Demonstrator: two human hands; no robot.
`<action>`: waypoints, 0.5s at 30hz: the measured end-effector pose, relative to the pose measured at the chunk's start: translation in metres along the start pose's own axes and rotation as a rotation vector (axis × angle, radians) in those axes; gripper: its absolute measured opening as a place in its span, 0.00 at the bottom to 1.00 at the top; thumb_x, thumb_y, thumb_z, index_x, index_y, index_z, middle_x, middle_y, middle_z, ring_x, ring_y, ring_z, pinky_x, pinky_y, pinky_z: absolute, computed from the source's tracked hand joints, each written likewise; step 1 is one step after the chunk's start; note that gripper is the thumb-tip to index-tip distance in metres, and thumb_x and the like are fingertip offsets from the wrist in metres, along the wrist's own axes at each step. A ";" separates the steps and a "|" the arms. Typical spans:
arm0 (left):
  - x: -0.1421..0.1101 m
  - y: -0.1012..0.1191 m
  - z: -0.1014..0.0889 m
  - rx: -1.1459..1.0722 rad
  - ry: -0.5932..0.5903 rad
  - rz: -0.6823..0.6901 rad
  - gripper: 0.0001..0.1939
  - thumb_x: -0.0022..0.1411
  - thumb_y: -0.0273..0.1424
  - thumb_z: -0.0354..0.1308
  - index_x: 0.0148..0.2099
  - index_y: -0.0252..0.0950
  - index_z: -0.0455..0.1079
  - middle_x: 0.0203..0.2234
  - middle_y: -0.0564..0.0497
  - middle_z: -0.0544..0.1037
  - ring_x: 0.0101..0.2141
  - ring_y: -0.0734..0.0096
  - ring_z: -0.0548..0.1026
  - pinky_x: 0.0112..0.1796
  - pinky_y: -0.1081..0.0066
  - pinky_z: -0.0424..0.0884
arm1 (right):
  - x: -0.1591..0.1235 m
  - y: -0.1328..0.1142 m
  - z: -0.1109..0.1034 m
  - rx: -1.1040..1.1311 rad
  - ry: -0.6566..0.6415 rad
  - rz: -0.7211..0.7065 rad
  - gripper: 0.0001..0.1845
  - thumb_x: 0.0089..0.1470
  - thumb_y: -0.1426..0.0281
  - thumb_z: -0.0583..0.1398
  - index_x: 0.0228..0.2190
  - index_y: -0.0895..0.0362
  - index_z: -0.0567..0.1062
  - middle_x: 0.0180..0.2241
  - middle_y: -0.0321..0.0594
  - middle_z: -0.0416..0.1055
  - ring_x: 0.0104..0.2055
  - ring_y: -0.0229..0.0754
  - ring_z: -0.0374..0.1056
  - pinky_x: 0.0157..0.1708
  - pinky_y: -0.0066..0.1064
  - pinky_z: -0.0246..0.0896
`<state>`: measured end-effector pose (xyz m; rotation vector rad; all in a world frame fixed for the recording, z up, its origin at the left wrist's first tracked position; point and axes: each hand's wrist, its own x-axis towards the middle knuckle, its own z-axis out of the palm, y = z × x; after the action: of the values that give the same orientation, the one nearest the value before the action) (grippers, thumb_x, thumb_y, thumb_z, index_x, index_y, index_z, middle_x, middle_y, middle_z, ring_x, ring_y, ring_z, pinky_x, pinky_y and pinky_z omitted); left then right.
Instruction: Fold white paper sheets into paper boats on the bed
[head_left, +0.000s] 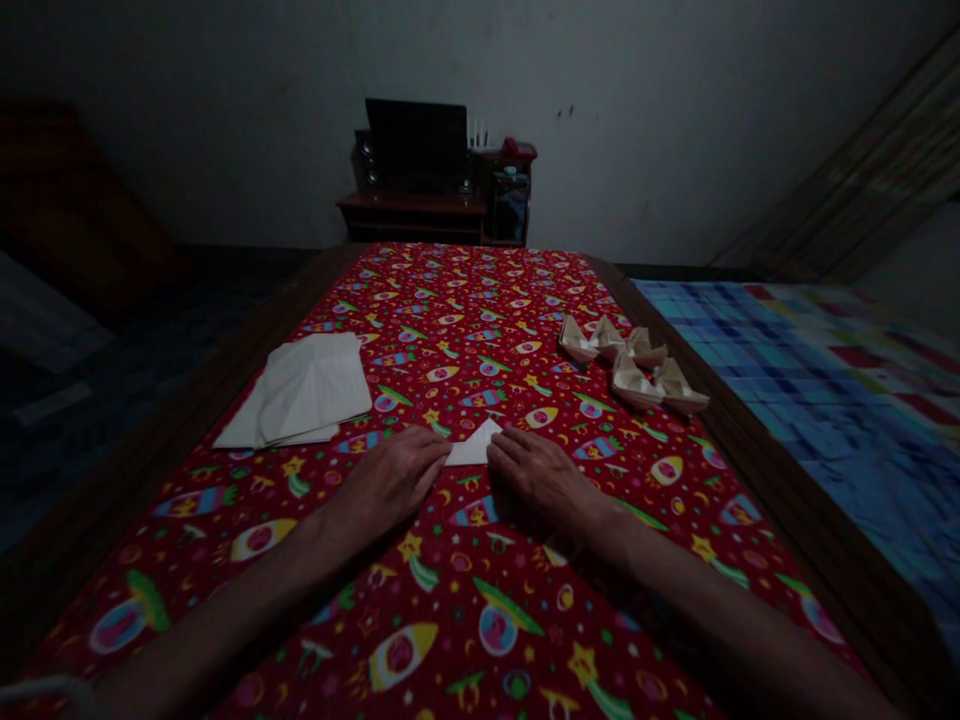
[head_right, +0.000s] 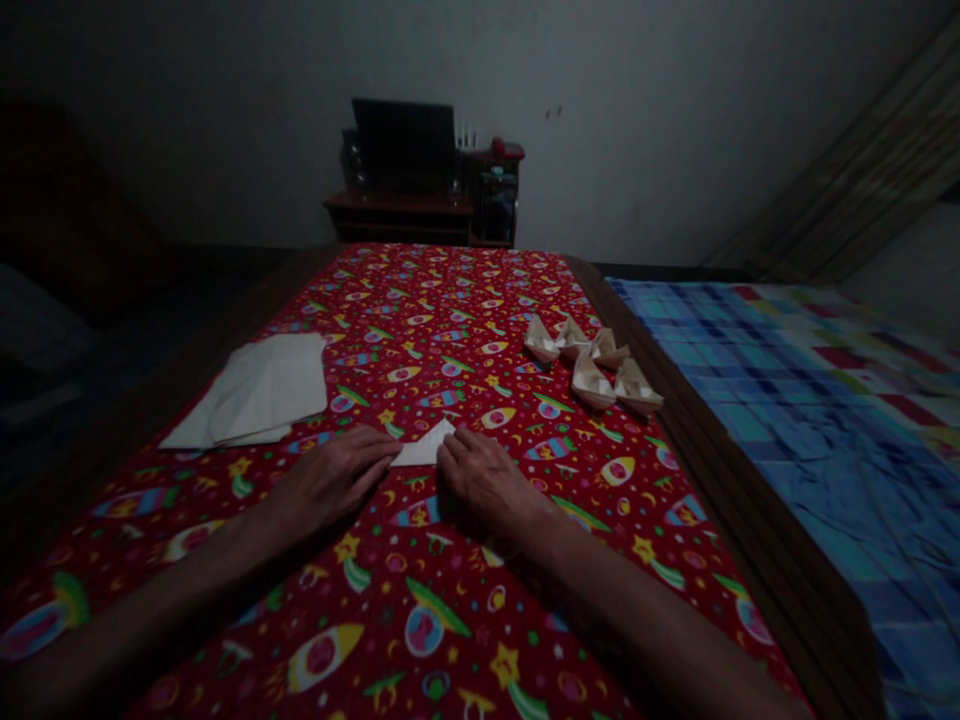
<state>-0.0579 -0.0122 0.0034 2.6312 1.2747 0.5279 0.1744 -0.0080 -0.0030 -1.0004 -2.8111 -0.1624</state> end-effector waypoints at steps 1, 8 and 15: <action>0.001 0.000 0.000 -0.008 0.005 -0.009 0.14 0.66 0.28 0.46 0.47 0.35 0.71 0.42 0.47 0.75 0.42 0.66 0.72 0.44 0.65 0.70 | -0.001 0.002 0.001 0.011 0.009 -0.004 0.09 0.59 0.78 0.52 0.41 0.62 0.69 0.44 0.49 0.70 0.49 0.46 0.63 0.48 0.38 0.63; 0.005 -0.003 0.008 -0.060 0.082 -0.014 0.15 0.66 0.30 0.46 0.50 0.34 0.69 0.42 0.46 0.75 0.43 0.65 0.72 0.45 0.64 0.70 | -0.002 0.008 0.011 0.034 0.087 0.027 0.08 0.60 0.77 0.52 0.40 0.61 0.69 0.41 0.47 0.72 0.45 0.43 0.66 0.44 0.33 0.64; 0.004 -0.003 0.025 -0.291 0.192 -0.192 0.28 0.65 0.38 0.46 0.63 0.30 0.52 0.49 0.39 0.70 0.46 0.63 0.72 0.45 0.62 0.71 | 0.002 0.006 0.018 0.009 0.225 0.114 0.08 0.59 0.77 0.51 0.35 0.60 0.71 0.35 0.45 0.74 0.37 0.41 0.68 0.37 0.30 0.64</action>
<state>-0.0482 -0.0069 -0.0200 2.2379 1.3678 0.8766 0.1748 0.0010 -0.0203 -1.0651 -2.5444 -0.2333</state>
